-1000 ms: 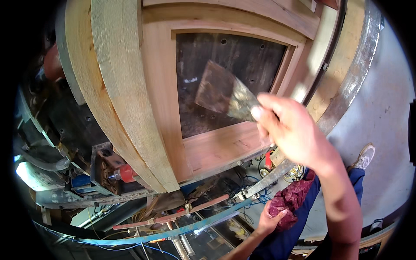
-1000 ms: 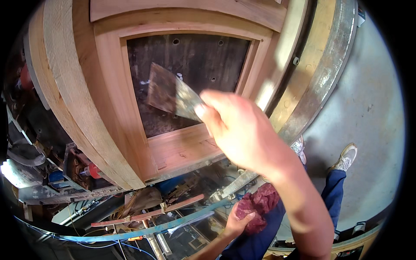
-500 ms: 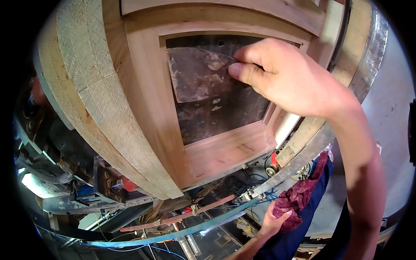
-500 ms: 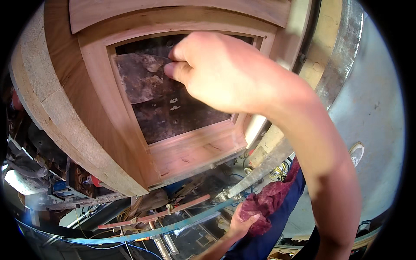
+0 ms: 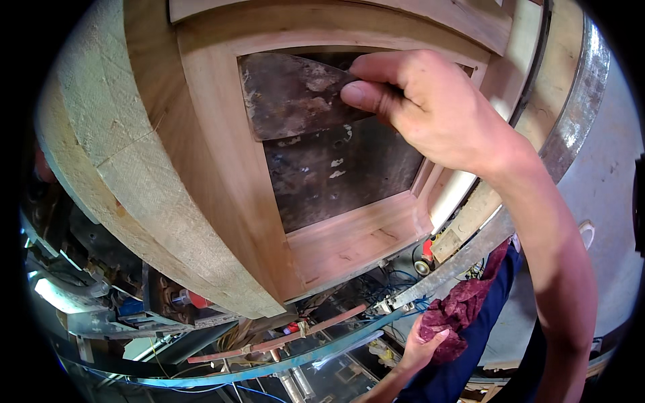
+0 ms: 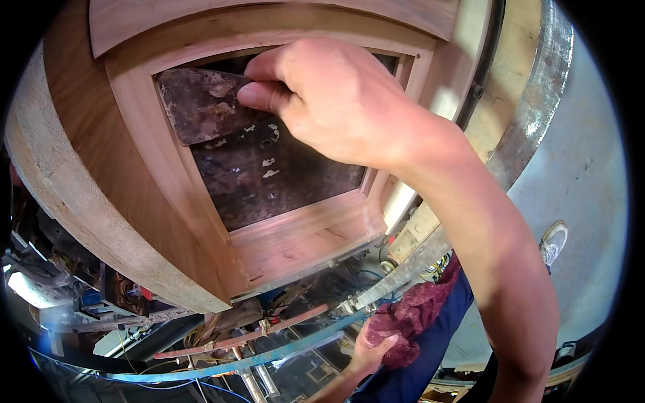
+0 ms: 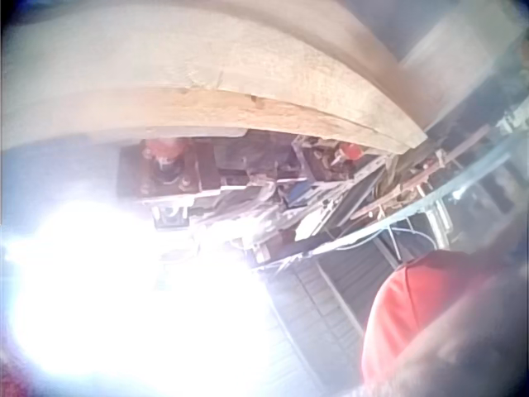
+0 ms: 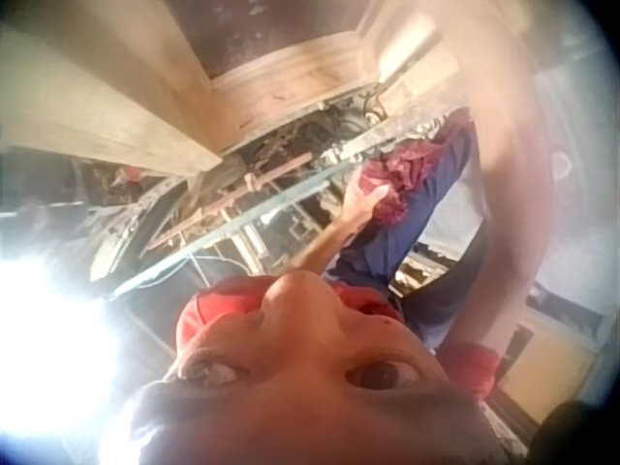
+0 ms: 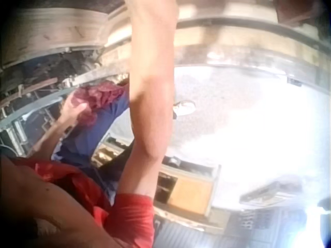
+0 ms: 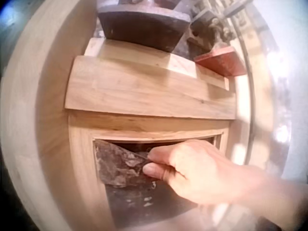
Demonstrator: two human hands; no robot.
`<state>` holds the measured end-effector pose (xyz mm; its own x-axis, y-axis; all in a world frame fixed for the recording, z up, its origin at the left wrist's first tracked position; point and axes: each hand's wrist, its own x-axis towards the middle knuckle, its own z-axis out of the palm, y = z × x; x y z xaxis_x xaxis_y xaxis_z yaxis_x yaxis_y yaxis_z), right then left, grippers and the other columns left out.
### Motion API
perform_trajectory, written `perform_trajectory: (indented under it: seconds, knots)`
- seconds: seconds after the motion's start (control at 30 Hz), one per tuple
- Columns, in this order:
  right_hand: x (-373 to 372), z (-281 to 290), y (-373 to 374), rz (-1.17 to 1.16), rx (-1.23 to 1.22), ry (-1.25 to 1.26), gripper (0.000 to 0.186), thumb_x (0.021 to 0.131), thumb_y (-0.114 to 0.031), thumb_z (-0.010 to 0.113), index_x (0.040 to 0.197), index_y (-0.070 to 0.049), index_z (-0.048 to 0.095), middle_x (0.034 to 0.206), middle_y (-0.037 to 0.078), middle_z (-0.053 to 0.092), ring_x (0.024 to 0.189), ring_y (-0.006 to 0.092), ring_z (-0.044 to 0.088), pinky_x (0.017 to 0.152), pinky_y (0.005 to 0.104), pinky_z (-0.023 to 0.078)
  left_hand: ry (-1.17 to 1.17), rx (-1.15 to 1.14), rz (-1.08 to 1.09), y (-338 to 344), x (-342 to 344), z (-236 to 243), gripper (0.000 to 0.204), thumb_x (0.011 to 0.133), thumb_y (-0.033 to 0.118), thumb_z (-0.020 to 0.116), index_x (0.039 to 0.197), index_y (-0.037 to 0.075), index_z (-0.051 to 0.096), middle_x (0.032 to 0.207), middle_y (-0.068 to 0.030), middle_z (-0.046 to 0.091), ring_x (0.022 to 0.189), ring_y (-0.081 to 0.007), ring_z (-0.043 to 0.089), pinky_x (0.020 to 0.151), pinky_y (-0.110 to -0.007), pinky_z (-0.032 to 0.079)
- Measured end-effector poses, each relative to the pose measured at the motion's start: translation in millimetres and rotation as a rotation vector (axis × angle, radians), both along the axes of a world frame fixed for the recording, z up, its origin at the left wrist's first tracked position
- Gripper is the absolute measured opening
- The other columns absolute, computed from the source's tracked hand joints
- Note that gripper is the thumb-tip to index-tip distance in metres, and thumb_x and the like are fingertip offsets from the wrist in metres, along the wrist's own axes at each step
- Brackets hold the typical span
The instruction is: The person measures a wooden frame with a tape measure and marks it with a pencil. Then, they use a scraper and a cloth to clean and smooth the frame's surface. Finally, they compare the frame with another one and place it on a stack of similar frames.
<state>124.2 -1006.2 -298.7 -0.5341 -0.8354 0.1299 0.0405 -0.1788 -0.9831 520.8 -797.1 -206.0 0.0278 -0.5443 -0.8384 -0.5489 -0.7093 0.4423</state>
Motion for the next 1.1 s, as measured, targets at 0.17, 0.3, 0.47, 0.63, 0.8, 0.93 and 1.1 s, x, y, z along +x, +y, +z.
perform_trajectory:
  seconds: [0.17, 0.3, 0.47, 0.63, 0.8, 0.93, 1.1]
  knots:
    - [1, -8, 15, -0.131, -0.077, 0.157, 0.024, 0.101, -0.020, 0.067, 0.098, 0.003, 0.065, 0.081, 0.022, 0.063, 0.081, 0.0387, 0.067, 0.072, 0.0438, 0.050, -0.018, -0.056, 0.008, -15, 6, 6, 0.046, 0.098, 0.006, 0.075, 0.138, 0.003, 0.053, 0.123, -0.0056, 0.067, 0.110, -0.0133, 0.065, 0.101, -0.034, 0.053]
    - [22, 5, 105, 0.302, 0.241, 0.163, 0.015, 0.095, -0.020, 0.068, 0.087, -0.007, 0.066, 0.068, 0.014, 0.061, 0.065, 0.0344, 0.065, 0.062, 0.0451, 0.049, -0.155, -0.266, -0.050, -52, -5, 26, 0.043, 0.103, 0.022, 0.070, 0.136, 0.003, 0.050, 0.113, -0.0095, 0.068, 0.101, -0.0192, 0.068, 0.094, -0.037, 0.057]
    - [113, 40, 212, 0.488, 0.258, 0.442, 0.012, 0.080, -0.014, 0.067, 0.088, -0.005, 0.067, 0.061, 0.002, 0.061, 0.059, 0.0230, 0.067, 0.055, 0.0392, 0.050, -0.040, -0.541, -0.296, -83, -34, 29, 0.044, 0.102, 0.026, 0.070, 0.130, 0.000, 0.049, 0.105, -0.0133, 0.068, 0.092, -0.0233, 0.069, 0.085, -0.040, 0.059]
    - [106, 49, 231, 0.828, 0.484, 0.092, 0.007, 0.086, -0.019, 0.064, 0.086, -0.014, 0.069, 0.074, 0.013, 0.070, 0.074, 0.0366, 0.071, 0.062, 0.0491, 0.053, -0.126, -0.607, -0.573, -85, -38, 30, 0.046, 0.090, 0.002, 0.080, 0.127, 0.000, 0.053, 0.111, -0.0107, 0.065, 0.097, -0.0199, 0.066, 0.088, -0.037, 0.056]
    - [76, 26, 267, 0.260, 0.779, 0.036, 0.017, 0.093, -0.004, 0.062, 0.108, -0.007, 0.069, 0.088, 0.020, 0.066, 0.082, 0.0436, 0.067, 0.071, 0.0487, 0.055, -0.189, -0.630, -0.134, -106, -36, 36, 0.038, 0.089, 0.007, 0.082, 0.119, 0.002, 0.059, 0.108, -0.0079, 0.068, 0.095, -0.0173, 0.065, 0.089, -0.033, 0.054]
    - [59, 30, 231, 0.215, 0.652, 0.313, 0.063, 0.085, 0.005, 0.063, 0.147, -0.005, 0.058, 0.109, 0.020, 0.060, 0.084, 0.0390, 0.066, 0.073, 0.0468, 0.056, -0.276, -0.511, -0.398, -86, -14, 36, 0.038, 0.088, 0.008, 0.085, 0.117, 0.002, 0.060, 0.108, -0.0066, 0.068, 0.096, -0.0157, 0.064, 0.091, -0.032, 0.053]
    - [53, -1, 172, 0.201, 0.672, 0.691, 0.055, 0.080, -0.003, 0.067, 0.135, -0.001, 0.065, 0.106, 0.013, 0.058, 0.084, 0.0275, 0.067, 0.069, 0.0398, 0.057, -0.191, -0.352, -0.380, -46, -37, 30, 0.040, 0.087, 0.007, 0.086, 0.116, 0.002, 0.060, 0.106, -0.0054, 0.067, 0.097, -0.0143, 0.063, 0.091, -0.032, 0.053]
